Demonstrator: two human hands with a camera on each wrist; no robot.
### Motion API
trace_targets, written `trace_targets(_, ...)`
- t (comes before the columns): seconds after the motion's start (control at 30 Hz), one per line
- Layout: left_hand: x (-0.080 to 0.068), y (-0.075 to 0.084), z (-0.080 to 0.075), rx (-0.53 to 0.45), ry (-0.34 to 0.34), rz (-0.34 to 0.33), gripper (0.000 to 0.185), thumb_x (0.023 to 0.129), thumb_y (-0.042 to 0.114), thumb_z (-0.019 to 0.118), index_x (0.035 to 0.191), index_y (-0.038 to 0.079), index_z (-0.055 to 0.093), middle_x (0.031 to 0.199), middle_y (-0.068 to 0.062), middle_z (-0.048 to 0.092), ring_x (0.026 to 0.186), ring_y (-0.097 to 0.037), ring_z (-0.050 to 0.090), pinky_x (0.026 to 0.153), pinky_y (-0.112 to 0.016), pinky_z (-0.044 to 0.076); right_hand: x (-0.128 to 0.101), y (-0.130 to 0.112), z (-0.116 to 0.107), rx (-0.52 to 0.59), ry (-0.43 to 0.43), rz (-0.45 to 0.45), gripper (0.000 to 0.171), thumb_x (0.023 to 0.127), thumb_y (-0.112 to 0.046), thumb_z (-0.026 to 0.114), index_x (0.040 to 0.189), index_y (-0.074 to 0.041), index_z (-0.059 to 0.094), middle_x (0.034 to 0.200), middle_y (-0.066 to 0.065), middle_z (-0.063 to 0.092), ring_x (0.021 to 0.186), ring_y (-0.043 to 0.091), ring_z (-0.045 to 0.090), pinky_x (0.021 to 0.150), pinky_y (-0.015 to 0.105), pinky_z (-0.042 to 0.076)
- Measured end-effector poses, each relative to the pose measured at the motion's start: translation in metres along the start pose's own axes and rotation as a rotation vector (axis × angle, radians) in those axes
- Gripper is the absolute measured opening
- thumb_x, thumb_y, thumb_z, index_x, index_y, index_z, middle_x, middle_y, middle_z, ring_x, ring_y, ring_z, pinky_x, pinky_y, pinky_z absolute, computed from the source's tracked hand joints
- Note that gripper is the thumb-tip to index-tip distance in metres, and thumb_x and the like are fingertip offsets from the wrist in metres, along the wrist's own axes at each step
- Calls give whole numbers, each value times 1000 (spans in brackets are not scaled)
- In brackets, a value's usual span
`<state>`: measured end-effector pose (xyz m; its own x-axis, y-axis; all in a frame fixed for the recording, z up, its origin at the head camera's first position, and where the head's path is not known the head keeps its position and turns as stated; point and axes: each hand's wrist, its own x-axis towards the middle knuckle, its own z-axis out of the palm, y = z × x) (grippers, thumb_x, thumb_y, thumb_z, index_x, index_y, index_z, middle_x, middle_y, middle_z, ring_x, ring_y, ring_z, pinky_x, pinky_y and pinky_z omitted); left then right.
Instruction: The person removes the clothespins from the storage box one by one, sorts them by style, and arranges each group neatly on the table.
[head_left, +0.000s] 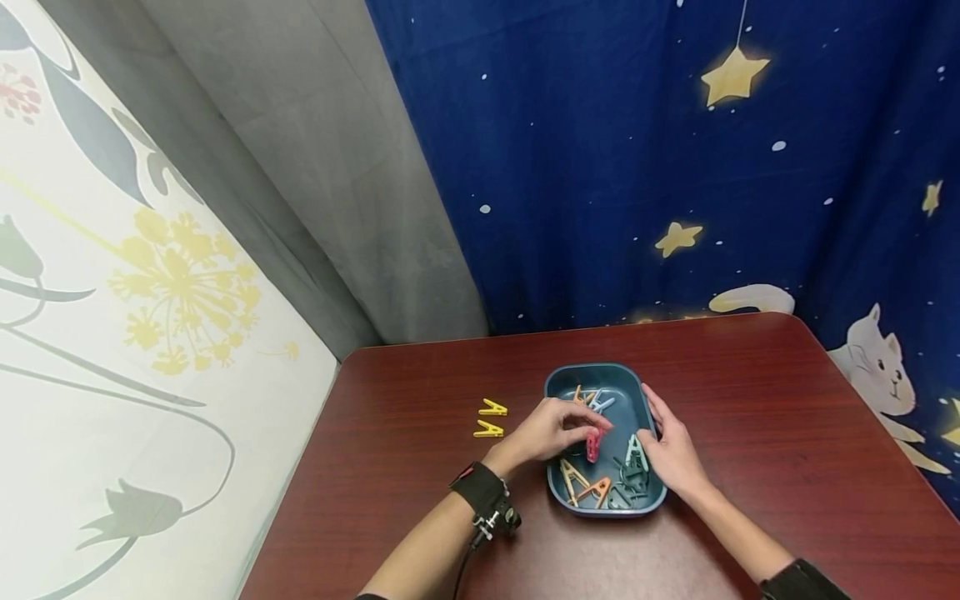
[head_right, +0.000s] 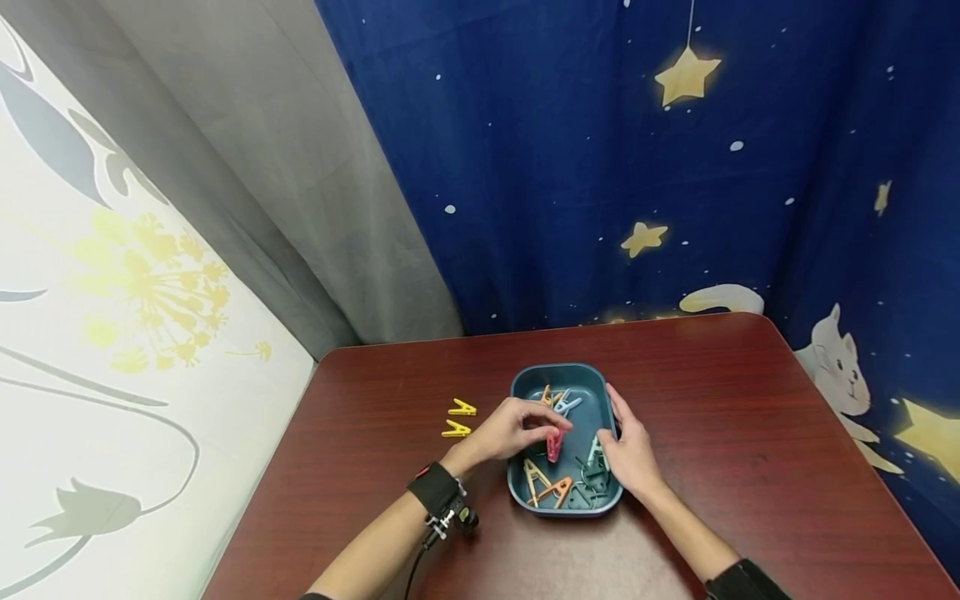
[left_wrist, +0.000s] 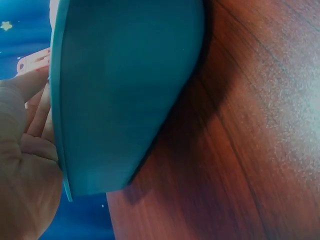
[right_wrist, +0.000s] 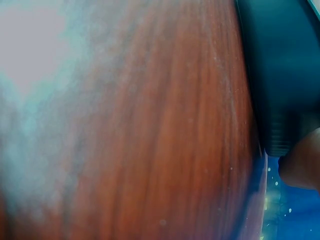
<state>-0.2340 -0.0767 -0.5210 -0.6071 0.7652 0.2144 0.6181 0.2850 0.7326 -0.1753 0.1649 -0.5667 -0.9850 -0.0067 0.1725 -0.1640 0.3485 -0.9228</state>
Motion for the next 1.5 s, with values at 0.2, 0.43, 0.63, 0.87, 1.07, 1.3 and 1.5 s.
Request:
trace_targets(0.2,-3,0,-9,-70,78,-76,15,100,7,74,115,8,80,108,1,79,92,2,72,84,-22,60,0,0,1,12,5,-10,76,95,12,53,166,-3,31,163,30,36,143,49,43,94,0,31)
trace_targets(0.43,-11,-1,-25,-157,189,-147,12,97,7,78,109,7,80,102,-2,80,88,-5,76,81,-28,62,0,0,1,17,1,-5,77,95,13,52,167,-3,30,164,29,35,145,49,41,87,6,35)
trace_targets(0.63,-23,-8,-38,-210,258,-155,7,98,3,77,104,6,77,103,-3,81,92,-11,78,82,-31,63,0,0,1,23,-6,-2,76,96,12,53,167,-4,29,165,28,34,145,49,40,90,3,34)
trace_targets(0.87,-46,-15,-55,-219,310,-202,9,101,1,71,107,7,72,110,-2,80,98,-15,78,86,-53,61,0,1,1,20,-7,6,76,97,12,53,167,-5,29,165,29,34,146,49,40,87,5,35)
trace_targets(1.07,-68,-20,-64,-132,355,-210,17,104,10,69,119,13,76,115,2,80,101,-14,77,87,-49,62,0,3,1,19,-3,-3,76,97,12,53,167,-4,29,164,29,35,145,49,41,88,4,34)
trace_targets(1.3,-93,-26,-70,-57,436,-255,20,103,13,71,119,20,79,113,8,79,95,-14,76,84,-47,63,1,3,1,15,0,-7,76,96,13,53,167,-3,30,165,30,34,145,50,40,83,10,37)
trace_targets(1.5,-112,-34,-69,-27,529,-274,17,100,14,74,115,18,80,108,4,81,94,-14,77,75,-47,63,1,2,1,17,-3,-4,76,96,13,52,167,-3,29,165,30,33,145,50,40,84,8,36)
